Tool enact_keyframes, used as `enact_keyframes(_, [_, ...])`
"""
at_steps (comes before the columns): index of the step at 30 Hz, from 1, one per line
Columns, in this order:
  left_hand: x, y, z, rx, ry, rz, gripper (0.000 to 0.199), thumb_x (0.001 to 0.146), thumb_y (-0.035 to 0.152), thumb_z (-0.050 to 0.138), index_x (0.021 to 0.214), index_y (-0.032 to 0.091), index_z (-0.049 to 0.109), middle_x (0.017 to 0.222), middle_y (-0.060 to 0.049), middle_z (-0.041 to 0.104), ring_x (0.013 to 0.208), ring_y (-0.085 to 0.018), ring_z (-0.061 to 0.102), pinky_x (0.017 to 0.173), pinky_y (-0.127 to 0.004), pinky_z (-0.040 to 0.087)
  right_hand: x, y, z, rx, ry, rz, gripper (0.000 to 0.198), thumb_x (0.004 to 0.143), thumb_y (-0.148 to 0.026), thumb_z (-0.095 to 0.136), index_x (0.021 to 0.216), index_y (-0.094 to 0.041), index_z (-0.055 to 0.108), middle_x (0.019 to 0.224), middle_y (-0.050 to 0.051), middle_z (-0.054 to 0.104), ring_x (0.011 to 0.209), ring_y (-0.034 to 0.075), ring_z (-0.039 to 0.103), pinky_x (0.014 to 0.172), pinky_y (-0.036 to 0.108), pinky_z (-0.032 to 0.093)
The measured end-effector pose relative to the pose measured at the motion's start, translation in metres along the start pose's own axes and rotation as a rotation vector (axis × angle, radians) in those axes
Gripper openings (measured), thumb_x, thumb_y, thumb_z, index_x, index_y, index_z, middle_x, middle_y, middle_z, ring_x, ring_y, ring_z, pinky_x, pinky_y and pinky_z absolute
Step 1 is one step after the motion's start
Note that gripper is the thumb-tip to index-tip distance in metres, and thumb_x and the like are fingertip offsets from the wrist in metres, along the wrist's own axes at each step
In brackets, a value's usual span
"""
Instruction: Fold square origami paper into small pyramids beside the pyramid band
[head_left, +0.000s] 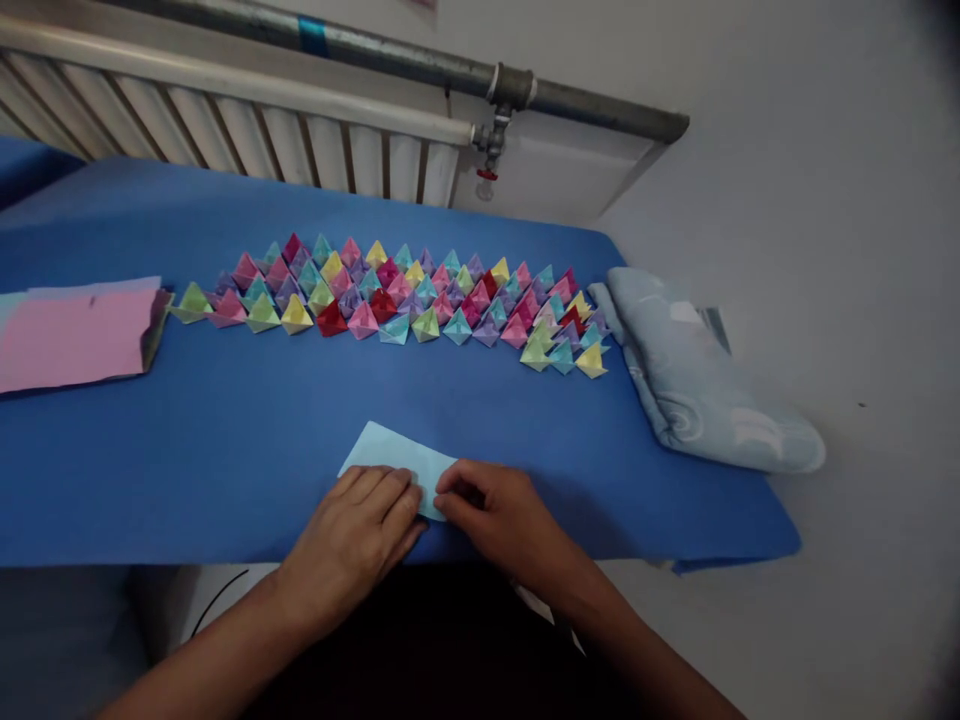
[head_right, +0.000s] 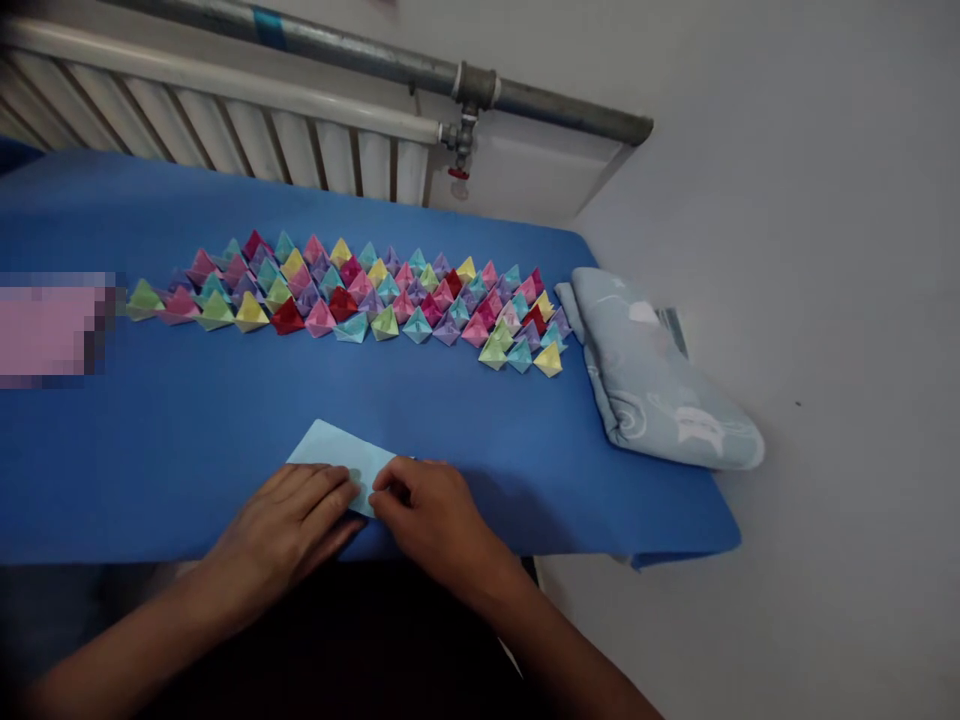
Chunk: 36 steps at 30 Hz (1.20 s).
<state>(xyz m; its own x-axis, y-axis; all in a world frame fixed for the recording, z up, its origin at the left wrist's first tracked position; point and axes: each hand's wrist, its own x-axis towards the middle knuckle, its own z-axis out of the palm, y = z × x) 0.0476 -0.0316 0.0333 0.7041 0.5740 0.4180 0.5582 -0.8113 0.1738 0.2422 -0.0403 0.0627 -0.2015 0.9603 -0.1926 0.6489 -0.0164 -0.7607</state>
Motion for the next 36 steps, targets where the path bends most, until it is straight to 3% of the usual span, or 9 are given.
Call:
enact_keyframes(4, [-0.002, 0.001, -0.001, 0.031, 0.039, 0.058, 0.022, 0.097, 0.010, 0.040, 0.099, 0.011, 0.062, 0.096, -0.010, 0.067, 0.083, -0.020, 0.059, 0.077, -0.035, 0.047, -0.010, 0.003, -0.007, -0.025, 0.076, -0.042, 0.006, 0.088, -0.022, 0.061, 0.089, -0.021, 0.067, 0.066, -0.004, 0.062, 0.063, 0.013, 0.056, 0.067, 0.028, 0.038])
enact_keyframes(7, [-0.009, 0.001, -0.002, 0.063, 0.070, 0.052, 0.023, 0.096, 0.007, 0.041, 0.103, 0.010, 0.063, 0.102, -0.012, 0.067, 0.091, -0.022, 0.059, 0.083, -0.036, 0.046, -0.020, 0.011, -0.012, -0.176, 0.227, -0.199, 0.013, 0.086, -0.024, 0.064, 0.098, -0.022, 0.067, 0.084, 0.001, 0.068, 0.080, 0.019, 0.060, 0.080, 0.035, 0.039])
enact_keyframes(10, [-0.015, 0.002, 0.001, 0.058, 0.058, 0.033, 0.023, 0.095, 0.008, 0.042, 0.103, 0.011, 0.064, 0.104, -0.012, 0.067, 0.094, -0.023, 0.059, 0.085, -0.038, 0.044, -0.023, 0.020, -0.008, -0.242, 0.183, -0.431, 0.029, 0.080, -0.017, 0.067, 0.108, -0.023, 0.065, 0.109, 0.005, 0.067, 0.100, 0.023, 0.057, 0.089, 0.039, 0.037])
enact_keyframes(12, [-0.017, 0.003, 0.004, 0.045, 0.041, 0.017, 0.021, 0.095, 0.009, 0.044, 0.103, 0.011, 0.063, 0.105, -0.012, 0.067, 0.094, -0.023, 0.058, 0.085, -0.038, 0.044, -0.022, 0.026, -0.003, -0.272, 0.144, -0.479, 0.030, 0.081, -0.013, 0.064, 0.110, -0.022, 0.064, 0.110, 0.005, 0.067, 0.101, 0.022, 0.056, 0.089, 0.039, 0.037])
enact_keyframes(19, [-0.016, 0.005, 0.008, -0.015, 0.009, -0.111, 0.013, 0.095, 0.013, 0.049, 0.101, 0.012, 0.060, 0.094, -0.008, 0.064, 0.081, -0.021, 0.053, 0.075, -0.037, 0.041, -0.013, 0.035, 0.005, -0.332, 0.172, -0.366, 0.013, 0.091, -0.014, 0.057, 0.098, -0.021, 0.066, 0.094, 0.005, 0.068, 0.084, 0.019, 0.057, 0.078, 0.037, 0.037])
enact_keyframes(26, [-0.008, 0.007, 0.005, -0.049, -0.023, -0.257, 0.019, 0.097, 0.023, 0.049, 0.087, 0.014, 0.062, 0.081, -0.005, 0.060, 0.072, -0.020, 0.050, 0.068, -0.036, 0.036, -0.009, 0.038, 0.011, -0.251, 0.273, -0.234, 0.006, 0.088, -0.016, 0.062, 0.090, -0.021, 0.065, 0.115, 0.008, 0.063, 0.105, 0.024, 0.058, 0.089, 0.042, 0.039])
enact_keyframes(31, [-0.005, 0.006, 0.002, -0.023, -0.046, -0.332, 0.028, 0.098, 0.023, 0.044, 0.074, 0.017, 0.058, 0.070, -0.001, 0.054, 0.067, -0.019, 0.049, 0.069, -0.036, 0.034, -0.005, 0.034, 0.008, -0.200, 0.271, -0.161, 0.006, 0.085, -0.017, 0.065, 0.080, -0.021, 0.064, 0.111, 0.007, 0.064, 0.107, 0.023, 0.059, 0.090, 0.042, 0.040])
enact_keyframes(36, [-0.005, 0.004, 0.001, -0.023, -0.036, -0.339, 0.028, 0.099, 0.022, 0.042, 0.074, 0.018, 0.056, 0.070, 0.000, 0.054, 0.067, -0.017, 0.050, 0.071, -0.035, 0.033, -0.001, 0.030, 0.002, -0.186, 0.231, -0.128, 0.008, 0.085, -0.019, 0.064, 0.077, -0.020, 0.063, 0.110, 0.007, 0.066, 0.104, 0.022, 0.060, 0.090, 0.041, 0.041])
